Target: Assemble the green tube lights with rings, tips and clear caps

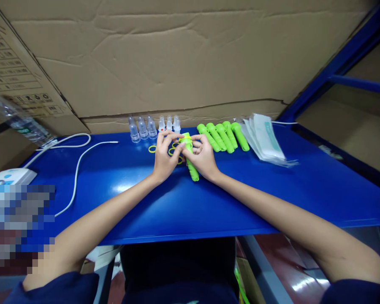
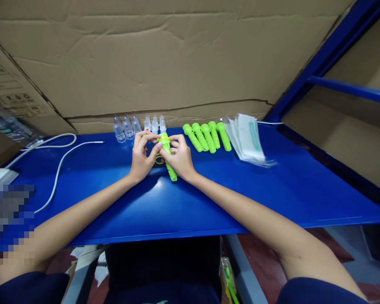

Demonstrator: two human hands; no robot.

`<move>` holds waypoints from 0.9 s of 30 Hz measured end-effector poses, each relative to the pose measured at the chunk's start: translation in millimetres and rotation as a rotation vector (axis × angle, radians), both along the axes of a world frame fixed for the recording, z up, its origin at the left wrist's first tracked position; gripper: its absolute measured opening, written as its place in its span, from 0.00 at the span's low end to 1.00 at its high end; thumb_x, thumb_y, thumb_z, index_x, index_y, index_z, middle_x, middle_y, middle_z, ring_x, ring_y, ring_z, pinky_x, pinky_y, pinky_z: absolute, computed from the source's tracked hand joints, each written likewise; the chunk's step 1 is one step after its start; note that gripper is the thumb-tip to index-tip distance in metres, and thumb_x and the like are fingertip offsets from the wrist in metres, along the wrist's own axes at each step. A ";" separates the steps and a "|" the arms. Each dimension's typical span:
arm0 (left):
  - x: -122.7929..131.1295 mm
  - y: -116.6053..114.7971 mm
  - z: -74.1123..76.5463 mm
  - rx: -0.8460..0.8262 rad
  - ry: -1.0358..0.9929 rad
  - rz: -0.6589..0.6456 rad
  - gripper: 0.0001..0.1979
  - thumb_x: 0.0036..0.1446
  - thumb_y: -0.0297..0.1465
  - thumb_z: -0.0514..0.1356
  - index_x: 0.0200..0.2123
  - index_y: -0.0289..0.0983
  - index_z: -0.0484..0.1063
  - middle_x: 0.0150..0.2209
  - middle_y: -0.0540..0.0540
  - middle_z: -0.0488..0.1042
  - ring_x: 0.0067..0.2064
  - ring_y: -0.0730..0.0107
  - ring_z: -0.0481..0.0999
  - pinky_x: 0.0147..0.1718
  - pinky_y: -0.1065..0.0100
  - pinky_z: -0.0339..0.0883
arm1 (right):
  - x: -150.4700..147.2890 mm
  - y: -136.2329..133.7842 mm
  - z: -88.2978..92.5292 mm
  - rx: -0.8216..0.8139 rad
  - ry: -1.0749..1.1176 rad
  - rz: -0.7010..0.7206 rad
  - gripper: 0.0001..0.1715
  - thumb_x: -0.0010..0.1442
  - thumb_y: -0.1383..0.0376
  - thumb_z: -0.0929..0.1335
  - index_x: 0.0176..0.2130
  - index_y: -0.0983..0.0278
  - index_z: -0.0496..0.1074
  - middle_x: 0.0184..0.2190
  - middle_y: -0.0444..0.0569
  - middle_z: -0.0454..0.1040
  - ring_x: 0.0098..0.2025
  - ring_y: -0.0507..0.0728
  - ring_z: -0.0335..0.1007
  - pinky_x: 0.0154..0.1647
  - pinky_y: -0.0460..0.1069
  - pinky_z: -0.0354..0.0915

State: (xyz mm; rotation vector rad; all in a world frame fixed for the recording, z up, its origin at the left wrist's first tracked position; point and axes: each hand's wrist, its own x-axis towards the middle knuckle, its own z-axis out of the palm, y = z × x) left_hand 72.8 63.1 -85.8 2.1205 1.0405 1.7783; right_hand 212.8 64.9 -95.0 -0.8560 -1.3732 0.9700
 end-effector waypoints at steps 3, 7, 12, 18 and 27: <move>-0.8 1.1 -0.4 0.005 0.006 -0.015 0.07 0.64 0.34 0.62 0.44 0.40 0.74 0.46 0.43 0.69 0.46 0.67 0.73 0.45 0.64 0.74 | -0.2 1.5 -1.5 0.008 -0.006 -0.019 0.37 0.49 0.47 0.78 0.42 0.59 0.55 0.33 0.44 0.75 0.22 0.50 0.72 0.20 0.43 0.69; -2.1 3.0 -0.6 0.002 0.022 -0.029 0.06 0.64 0.32 0.62 0.44 0.39 0.73 0.47 0.44 0.69 0.45 0.68 0.74 0.44 0.65 0.74 | -0.4 -0.8 0.0 0.024 0.001 0.004 0.36 0.51 0.49 0.77 0.43 0.58 0.53 0.29 0.40 0.74 0.20 0.50 0.71 0.19 0.43 0.68; -4.3 5.9 -0.4 -0.020 0.047 -0.045 0.06 0.64 0.31 0.62 0.44 0.39 0.72 0.47 0.43 0.69 0.46 0.67 0.73 0.44 0.66 0.74 | -1.1 -7.4 6.1 0.062 0.050 0.064 0.34 0.54 0.54 0.76 0.46 0.56 0.51 0.27 0.36 0.72 0.18 0.49 0.68 0.18 0.44 0.68; -2.9 5.6 -4.3 -0.013 0.078 -0.049 0.04 0.65 0.33 0.61 0.40 0.38 0.72 0.49 0.43 0.68 0.48 0.66 0.73 0.46 0.64 0.73 | 1.2 -6.8 6.5 0.081 0.021 0.078 0.30 0.55 0.56 0.75 0.45 0.56 0.54 0.31 0.39 0.75 0.20 0.48 0.68 0.19 0.44 0.68; -2.3 4.6 -4.6 0.020 -0.007 0.004 0.09 0.63 0.36 0.64 0.42 0.39 0.70 0.42 0.44 0.70 0.45 0.65 0.74 0.44 0.64 0.72 | 1.0 -7.5 9.8 0.072 0.039 0.096 0.29 0.56 0.57 0.75 0.46 0.56 0.54 0.33 0.41 0.76 0.22 0.49 0.69 0.20 0.45 0.66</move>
